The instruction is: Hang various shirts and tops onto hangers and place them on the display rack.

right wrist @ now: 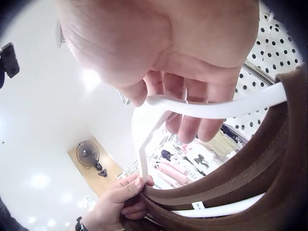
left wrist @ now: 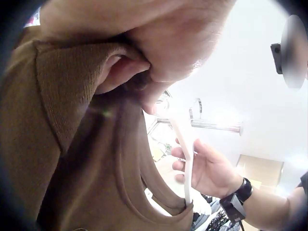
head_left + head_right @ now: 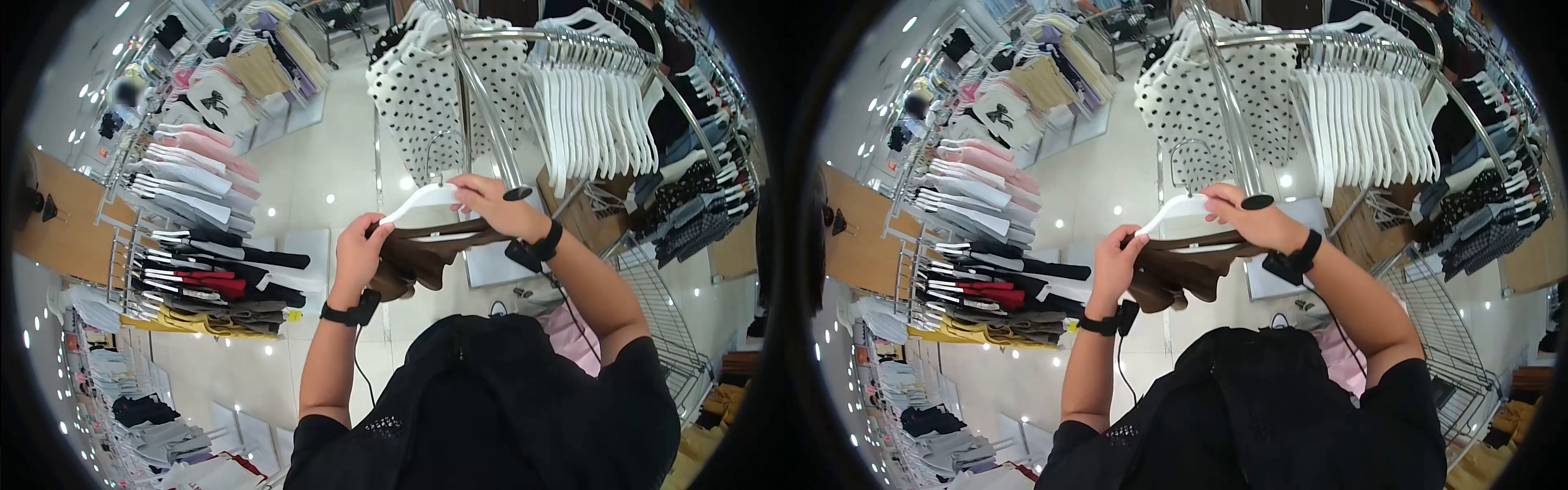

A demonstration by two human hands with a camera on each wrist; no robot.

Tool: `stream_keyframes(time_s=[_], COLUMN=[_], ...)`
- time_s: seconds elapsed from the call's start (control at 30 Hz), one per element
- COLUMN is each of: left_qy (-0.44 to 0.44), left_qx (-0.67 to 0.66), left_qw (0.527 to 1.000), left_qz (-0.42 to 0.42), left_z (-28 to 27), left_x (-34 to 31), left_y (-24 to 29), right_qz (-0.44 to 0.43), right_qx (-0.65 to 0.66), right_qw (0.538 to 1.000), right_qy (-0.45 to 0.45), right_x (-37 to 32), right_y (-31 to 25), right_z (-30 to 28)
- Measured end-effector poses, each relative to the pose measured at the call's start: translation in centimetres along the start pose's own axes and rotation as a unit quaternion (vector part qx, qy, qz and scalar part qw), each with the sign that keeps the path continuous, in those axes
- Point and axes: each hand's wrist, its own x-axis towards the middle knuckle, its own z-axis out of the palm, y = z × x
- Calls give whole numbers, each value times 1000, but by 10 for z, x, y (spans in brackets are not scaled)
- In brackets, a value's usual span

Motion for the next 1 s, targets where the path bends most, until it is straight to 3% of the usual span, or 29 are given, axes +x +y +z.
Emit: stream_keyframes(time_s=[0.07, 0.1, 0.2, 0.33, 0.43, 0.73, 0.83, 0.93, 1.0], left_qy=[26, 38, 57, 41, 6, -130, -141, -145, -162], left_qx=[23, 23, 18, 8, 4, -53, -58, -57, -51], left_qw=[999, 999, 998, 999, 1000, 990, 988, 987, 985], left_qz=[23, 22, 8, 8, 23, -21, 38, 49, 21], left_z=[-3, -3, 1, 4, 2, 2, 10, 13, 9], left_x=[-9, -15, -33, -48, -55, -64, -66, -64, -62], left_y=[-5, -9, -23, -27, -30, -19, -30, -36, -32], right_qz=[-61, -65, -143, -164, -106, -106, -102, -85, -117], right_qx=[-1, 73, 123, 174, 315, 339, 329, 329, 344], right_qw=[996, 993, 978, 964, 936, 934, 939, 940, 932], right_qy=[71, 60, 85, 112, 117, 39, -2, 3, -7], right_x=[-6, -9, -19, -18, -14, -26, -27, -31, -34], right_y=[0, -5, -15, -22, -21, -36, -33, -30, -25], right_z=[16, 22, 37, 47, 52, 50, 43, 44, 47])
